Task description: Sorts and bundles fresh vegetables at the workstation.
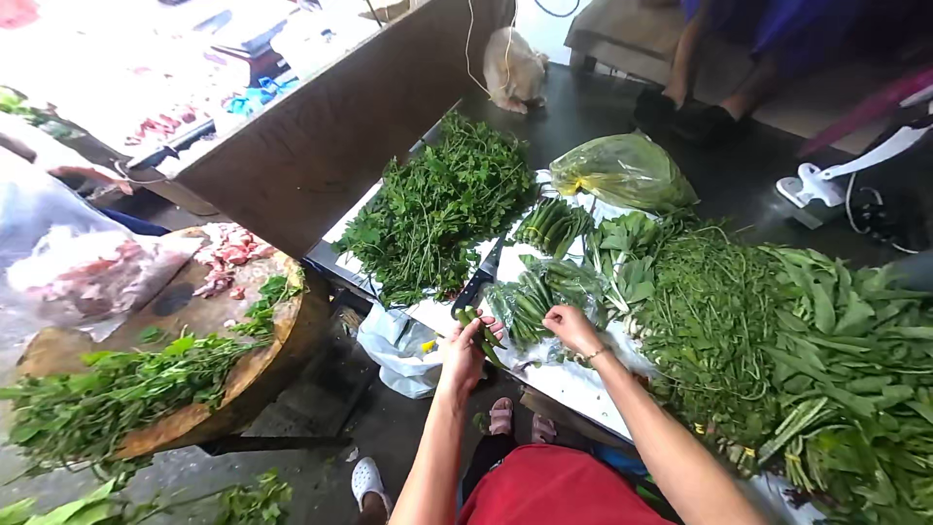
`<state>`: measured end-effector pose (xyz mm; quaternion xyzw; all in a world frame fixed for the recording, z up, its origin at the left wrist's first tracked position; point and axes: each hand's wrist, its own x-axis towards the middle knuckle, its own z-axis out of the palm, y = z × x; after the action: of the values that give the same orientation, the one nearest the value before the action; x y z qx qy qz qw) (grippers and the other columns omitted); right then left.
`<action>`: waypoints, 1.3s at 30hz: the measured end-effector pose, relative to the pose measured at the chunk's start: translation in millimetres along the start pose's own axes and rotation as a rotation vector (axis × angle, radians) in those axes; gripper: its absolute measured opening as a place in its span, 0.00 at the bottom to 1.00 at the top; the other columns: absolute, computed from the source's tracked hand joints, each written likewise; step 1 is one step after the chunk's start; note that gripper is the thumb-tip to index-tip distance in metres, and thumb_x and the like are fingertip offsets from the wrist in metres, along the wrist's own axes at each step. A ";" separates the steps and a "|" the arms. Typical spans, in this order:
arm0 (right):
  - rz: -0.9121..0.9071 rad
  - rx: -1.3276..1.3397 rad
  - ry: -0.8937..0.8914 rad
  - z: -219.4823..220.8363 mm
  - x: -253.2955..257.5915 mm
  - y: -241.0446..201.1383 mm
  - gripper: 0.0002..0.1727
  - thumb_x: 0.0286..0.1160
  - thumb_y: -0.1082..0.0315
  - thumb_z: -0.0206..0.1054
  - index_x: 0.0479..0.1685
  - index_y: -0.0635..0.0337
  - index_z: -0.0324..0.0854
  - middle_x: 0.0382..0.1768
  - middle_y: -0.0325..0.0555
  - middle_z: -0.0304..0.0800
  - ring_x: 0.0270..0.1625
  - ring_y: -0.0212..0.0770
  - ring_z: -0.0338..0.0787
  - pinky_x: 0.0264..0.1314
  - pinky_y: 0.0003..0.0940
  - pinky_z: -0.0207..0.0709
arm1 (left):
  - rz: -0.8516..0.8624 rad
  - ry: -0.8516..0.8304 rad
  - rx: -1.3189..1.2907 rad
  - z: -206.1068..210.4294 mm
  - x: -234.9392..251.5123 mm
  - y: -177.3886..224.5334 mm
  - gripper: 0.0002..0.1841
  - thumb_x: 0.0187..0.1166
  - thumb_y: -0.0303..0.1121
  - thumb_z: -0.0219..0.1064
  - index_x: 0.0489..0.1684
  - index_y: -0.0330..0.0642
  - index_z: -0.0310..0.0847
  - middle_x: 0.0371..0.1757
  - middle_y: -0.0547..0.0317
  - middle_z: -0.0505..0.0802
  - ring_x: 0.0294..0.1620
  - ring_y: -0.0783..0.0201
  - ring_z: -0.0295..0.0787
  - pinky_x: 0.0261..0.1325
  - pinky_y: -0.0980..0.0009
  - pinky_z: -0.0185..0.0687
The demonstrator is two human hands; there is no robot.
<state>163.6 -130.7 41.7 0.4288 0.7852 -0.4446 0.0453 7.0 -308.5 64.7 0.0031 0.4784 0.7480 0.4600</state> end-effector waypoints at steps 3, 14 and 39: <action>-0.021 0.337 0.039 -10.6 -36.8 13.4 0.13 0.84 0.67 0.65 0.55 0.69 0.85 0.45 0.53 0.89 0.40 0.38 0.88 0.47 0.34 0.83 | -0.057 -0.008 -0.040 6.1 4.1 -11.1 0.15 0.93 0.28 0.44 0.69 0.31 0.67 0.47 0.42 0.93 0.48 0.49 0.95 0.54 0.54 0.91; 0.011 1.224 -0.040 25.3 -100.7 -10.5 0.10 0.88 0.74 0.56 0.46 0.67 0.84 0.32 0.42 0.89 0.28 0.30 0.85 0.32 0.24 0.82 | -0.076 -0.180 -0.029 42.1 13.6 -38.3 0.16 0.96 0.33 0.40 0.69 0.34 0.66 0.48 0.45 0.92 0.47 0.54 0.93 0.55 0.57 0.90; 0.159 1.203 -0.328 26.9 -93.9 -7.9 0.17 0.93 0.68 0.44 0.41 0.62 0.79 0.27 0.39 0.84 0.22 0.29 0.81 0.24 0.22 0.76 | 0.152 -0.282 0.147 45.8 9.2 -37.7 0.16 0.84 0.23 0.56 0.68 0.30 0.63 0.45 0.48 0.91 0.47 0.57 0.93 0.60 0.59 0.89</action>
<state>208.6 -211.8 73.2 0.3626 0.3462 -0.8638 -0.0508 47.9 -265.0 58.4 0.1776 0.4611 0.7358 0.4631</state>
